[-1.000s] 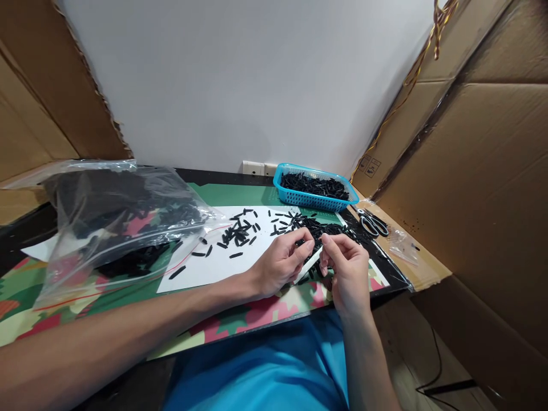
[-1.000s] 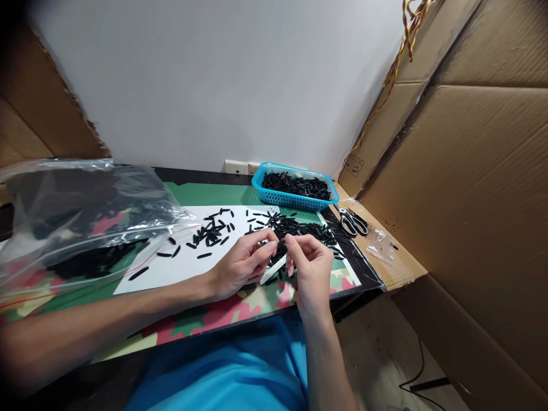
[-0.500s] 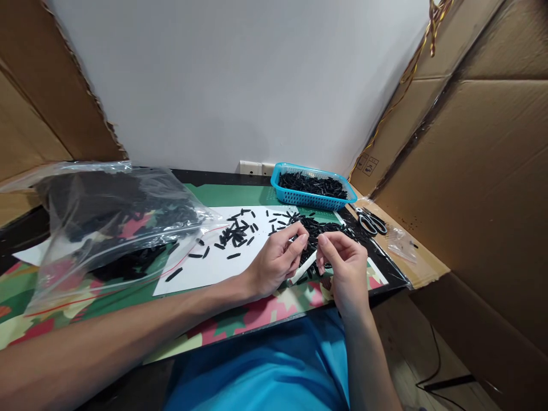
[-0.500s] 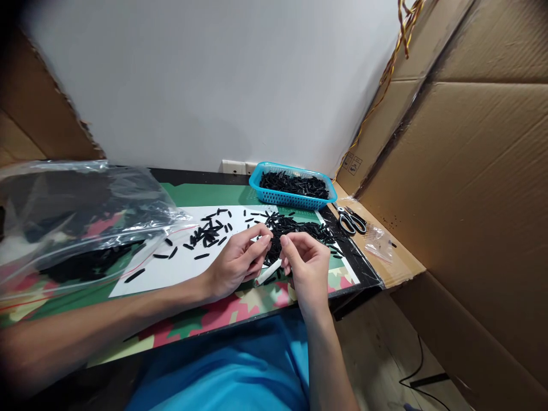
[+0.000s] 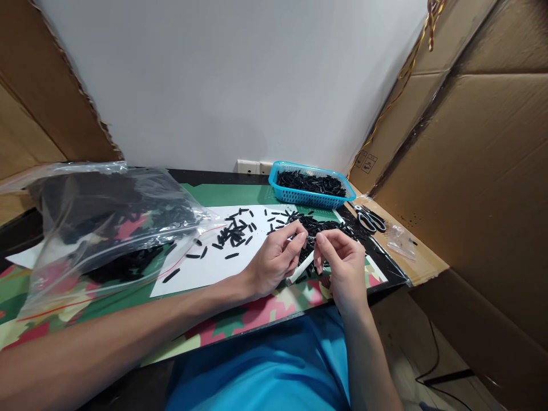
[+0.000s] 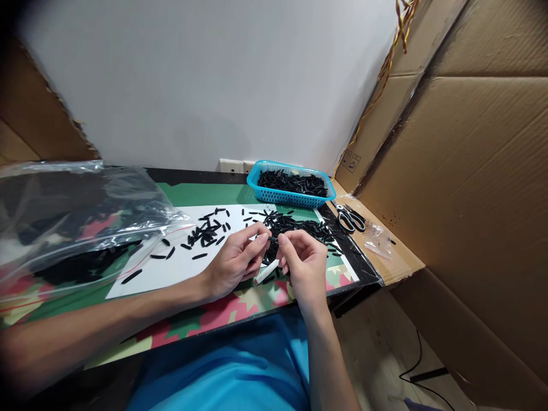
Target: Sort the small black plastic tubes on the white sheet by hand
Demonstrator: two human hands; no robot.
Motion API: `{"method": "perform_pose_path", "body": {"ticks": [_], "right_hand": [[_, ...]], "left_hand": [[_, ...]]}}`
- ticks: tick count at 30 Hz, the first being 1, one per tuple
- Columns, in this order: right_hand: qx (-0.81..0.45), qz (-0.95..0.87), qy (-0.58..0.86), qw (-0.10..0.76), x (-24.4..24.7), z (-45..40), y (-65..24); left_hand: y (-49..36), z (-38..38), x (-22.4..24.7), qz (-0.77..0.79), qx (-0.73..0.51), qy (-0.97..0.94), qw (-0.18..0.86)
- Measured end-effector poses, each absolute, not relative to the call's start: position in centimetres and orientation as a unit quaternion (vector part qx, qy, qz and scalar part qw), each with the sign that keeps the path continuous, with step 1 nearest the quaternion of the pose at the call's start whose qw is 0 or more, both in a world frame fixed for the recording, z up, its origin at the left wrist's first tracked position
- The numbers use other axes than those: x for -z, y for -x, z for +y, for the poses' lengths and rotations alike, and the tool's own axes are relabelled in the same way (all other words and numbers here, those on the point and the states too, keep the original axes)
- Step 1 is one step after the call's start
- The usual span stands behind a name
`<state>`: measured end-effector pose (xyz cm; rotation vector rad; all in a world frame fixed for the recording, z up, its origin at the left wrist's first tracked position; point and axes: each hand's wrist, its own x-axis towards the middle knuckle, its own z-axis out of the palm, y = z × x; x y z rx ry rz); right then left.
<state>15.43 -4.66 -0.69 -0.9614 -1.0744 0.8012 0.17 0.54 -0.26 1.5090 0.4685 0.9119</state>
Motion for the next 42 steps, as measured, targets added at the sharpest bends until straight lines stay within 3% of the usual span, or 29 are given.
{"method": "perform_pose_path", "body": {"ticks": [42], "right_hand": [[-0.300, -0.498, 0.448, 0.679, 0.91, -4.53, -15.05]], "left_hand": [[-0.01, 0.59, 0.02, 0.220, -0.390, -0.656, 0.608]]}}
